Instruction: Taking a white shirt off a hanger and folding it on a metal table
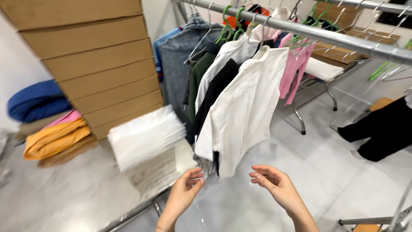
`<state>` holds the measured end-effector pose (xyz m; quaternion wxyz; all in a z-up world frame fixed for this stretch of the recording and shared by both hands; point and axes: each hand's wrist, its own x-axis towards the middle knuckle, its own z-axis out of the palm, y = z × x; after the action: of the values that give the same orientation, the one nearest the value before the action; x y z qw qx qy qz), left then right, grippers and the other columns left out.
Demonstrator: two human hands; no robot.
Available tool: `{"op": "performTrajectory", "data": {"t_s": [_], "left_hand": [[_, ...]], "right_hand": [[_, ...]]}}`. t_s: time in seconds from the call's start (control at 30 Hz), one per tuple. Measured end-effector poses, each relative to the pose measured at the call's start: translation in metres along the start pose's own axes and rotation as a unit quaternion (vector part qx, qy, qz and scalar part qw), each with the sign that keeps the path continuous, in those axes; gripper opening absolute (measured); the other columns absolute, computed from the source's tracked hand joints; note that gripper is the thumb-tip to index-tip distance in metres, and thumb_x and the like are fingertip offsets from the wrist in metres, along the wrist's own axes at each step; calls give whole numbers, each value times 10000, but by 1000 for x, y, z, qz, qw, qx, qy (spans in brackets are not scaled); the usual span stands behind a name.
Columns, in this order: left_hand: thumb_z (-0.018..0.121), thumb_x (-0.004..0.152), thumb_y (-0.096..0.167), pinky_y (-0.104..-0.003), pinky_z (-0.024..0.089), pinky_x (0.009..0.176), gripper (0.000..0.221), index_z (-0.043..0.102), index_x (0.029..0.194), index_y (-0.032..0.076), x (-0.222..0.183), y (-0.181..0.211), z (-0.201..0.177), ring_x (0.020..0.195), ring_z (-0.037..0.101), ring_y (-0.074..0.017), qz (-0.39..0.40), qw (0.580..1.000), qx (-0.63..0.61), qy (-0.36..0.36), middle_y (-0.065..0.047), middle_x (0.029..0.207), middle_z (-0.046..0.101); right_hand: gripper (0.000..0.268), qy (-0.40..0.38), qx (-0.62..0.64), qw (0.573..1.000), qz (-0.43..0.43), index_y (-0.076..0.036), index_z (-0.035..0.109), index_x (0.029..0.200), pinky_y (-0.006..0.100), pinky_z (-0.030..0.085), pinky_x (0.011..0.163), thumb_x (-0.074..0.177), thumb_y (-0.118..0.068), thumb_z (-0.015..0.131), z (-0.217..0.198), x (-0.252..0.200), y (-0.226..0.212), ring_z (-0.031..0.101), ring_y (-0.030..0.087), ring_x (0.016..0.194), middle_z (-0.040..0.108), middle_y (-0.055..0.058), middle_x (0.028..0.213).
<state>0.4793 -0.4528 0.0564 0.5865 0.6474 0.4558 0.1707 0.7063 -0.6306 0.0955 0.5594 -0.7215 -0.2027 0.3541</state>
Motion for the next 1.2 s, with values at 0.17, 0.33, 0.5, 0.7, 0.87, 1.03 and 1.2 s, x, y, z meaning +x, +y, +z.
{"op": "performTrajectory", "data": {"t_s": [0.17,0.33,0.5,0.7,0.87,1.03,1.2], "left_hand": [[711,915,200,-245,593,1021,345,762,1253,151,89,37,-8,1116,789,-97,99,994,-40,11,-8,1199,858],[686,925,121,-238,606,884,215,800,1106,111,143,113,-14,947,794,-97,200,975,-67,74,-19,1050,880],[674,940,105,-268,635,939,198,778,1108,110,159,174,7,1067,765,-122,348,935,-60,-6,-5,1093,809],[639,931,122,-349,511,1084,209,724,1117,164,166,203,31,1266,674,-202,440,897,-12,27,-59,1337,693],[650,931,144,-332,502,1059,249,688,1176,153,181,201,34,1270,674,-199,429,903,-10,5,-59,1338,701],[686,947,193,-262,597,942,384,602,1319,145,175,206,26,971,765,-120,318,935,-135,-76,-64,1276,767],[573,1031,238,-379,516,1119,423,507,1421,88,174,217,34,1369,610,-230,412,893,-156,-98,-124,1447,642]], "right_hand": [[324,41,36,998,-31,6,816,1212,373,610,995,928,-99,701,1,66,-31,845,327,1007,887,217,1111],[316,109,66,991,-48,3,807,1198,375,611,989,931,-122,694,23,106,-86,824,315,1015,868,204,1084],[231,203,52,951,-225,-44,785,1153,283,574,910,972,-105,656,25,148,-128,699,148,922,821,71,1104],[313,207,87,889,-400,-20,645,1342,283,631,736,1062,-104,535,28,230,-188,714,162,903,715,113,1286],[358,155,79,950,-259,-42,578,1324,255,426,473,1030,-244,609,25,295,-203,554,95,621,689,32,1010],[123,185,150,944,-228,-157,684,1115,199,285,455,997,-189,666,17,306,-213,539,28,574,748,19,841],[200,159,159,927,-299,-104,752,1154,164,263,441,991,-163,652,21,225,-234,475,-12,553,640,-56,738]]}}
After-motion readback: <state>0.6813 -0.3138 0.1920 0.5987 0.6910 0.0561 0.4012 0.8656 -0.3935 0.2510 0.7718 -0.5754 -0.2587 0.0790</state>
